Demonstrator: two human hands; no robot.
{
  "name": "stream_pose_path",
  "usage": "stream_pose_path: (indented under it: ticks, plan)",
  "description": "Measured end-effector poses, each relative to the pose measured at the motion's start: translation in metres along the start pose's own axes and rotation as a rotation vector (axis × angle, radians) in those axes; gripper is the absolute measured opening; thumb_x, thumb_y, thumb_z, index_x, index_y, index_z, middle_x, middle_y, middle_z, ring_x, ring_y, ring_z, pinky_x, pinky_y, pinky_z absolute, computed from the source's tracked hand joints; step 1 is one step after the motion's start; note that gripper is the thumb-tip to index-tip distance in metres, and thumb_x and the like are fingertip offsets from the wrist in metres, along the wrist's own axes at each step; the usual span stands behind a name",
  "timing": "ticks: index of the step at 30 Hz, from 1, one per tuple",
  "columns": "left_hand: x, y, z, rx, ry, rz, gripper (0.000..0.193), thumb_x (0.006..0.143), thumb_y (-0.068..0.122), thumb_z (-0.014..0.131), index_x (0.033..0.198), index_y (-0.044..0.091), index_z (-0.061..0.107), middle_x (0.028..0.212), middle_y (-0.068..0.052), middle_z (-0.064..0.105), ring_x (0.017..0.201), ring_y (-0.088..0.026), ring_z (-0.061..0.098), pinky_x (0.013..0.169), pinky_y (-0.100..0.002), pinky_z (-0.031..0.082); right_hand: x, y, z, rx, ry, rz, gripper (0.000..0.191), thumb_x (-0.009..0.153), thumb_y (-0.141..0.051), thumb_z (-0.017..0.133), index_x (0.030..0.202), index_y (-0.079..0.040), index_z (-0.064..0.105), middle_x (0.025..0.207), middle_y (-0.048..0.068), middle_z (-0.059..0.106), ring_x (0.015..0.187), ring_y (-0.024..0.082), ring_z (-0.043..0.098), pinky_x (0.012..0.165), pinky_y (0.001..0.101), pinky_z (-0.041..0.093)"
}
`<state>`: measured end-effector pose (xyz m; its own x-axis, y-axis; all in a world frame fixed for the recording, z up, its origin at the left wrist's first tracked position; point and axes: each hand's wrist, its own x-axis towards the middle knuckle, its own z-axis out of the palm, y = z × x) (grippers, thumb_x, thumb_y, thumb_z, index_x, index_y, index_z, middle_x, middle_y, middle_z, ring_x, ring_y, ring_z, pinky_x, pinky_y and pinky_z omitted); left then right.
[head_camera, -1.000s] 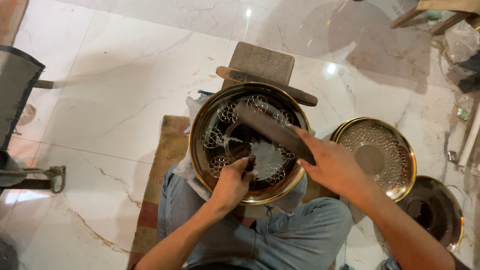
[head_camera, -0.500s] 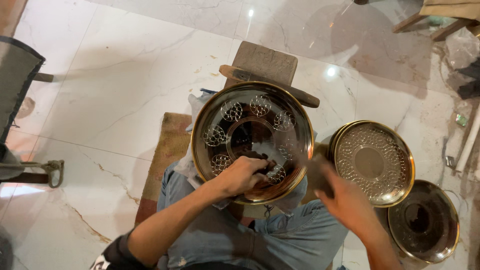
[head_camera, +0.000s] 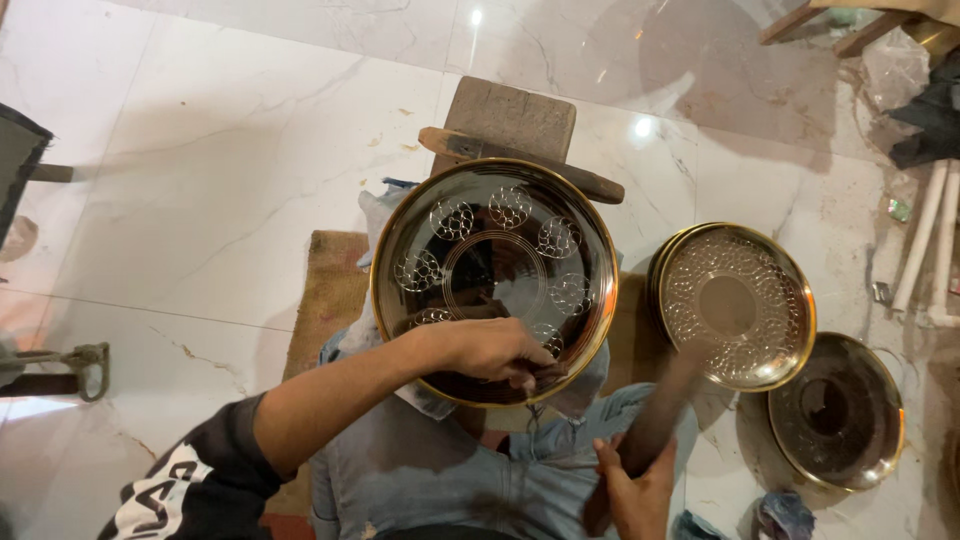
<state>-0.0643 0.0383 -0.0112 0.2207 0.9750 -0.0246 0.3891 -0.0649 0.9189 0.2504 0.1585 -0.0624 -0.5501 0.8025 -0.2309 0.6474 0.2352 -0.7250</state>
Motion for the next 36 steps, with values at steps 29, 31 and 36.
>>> stream_pose_path:
  ticks: [29,31,36]
  plan:
    - [-0.202,-0.061,0.066,-0.671,1.839,-0.344,0.016,0.11,0.017,0.061,0.116,0.002,0.063,0.091,-0.002,0.058,0.076,-0.01,0.052,0.064,-0.025,0.044,0.074,-0.177,-0.065,-1.128,-0.646,-0.634,0.091,0.079,-0.027,0.079,0.156,-0.049,0.035,0.108,0.002,0.066,0.094,0.028,0.07,0.074,0.0444,0.058]
    - [-0.209,-0.08,0.097,-0.693,1.851,-0.698,0.016,0.103,0.021,0.056,0.105,0.005,0.061,0.086,-0.002,0.066,0.072,-0.011,0.063,0.061,-0.026,0.051,0.085,-0.199,-0.053,-1.085,-0.592,-0.761,0.089,0.077,-0.023,0.079,0.155,-0.045,0.041,0.1,0.004,0.066,0.09,0.029,0.07,0.072,0.0444,0.058]
    - [-0.22,-0.1,0.132,0.051,1.524,-1.525,0.038,0.106,0.037,0.062,0.123,0.005,0.074,0.108,-0.023,0.076,0.101,-0.042,0.069,0.088,-0.049,0.052,0.083,-0.201,-0.03,-1.032,-0.54,-0.766,0.087,0.07,-0.02,0.081,0.149,-0.04,0.048,0.109,0.003,0.067,0.087,0.03,0.072,0.072,0.0454,0.058]
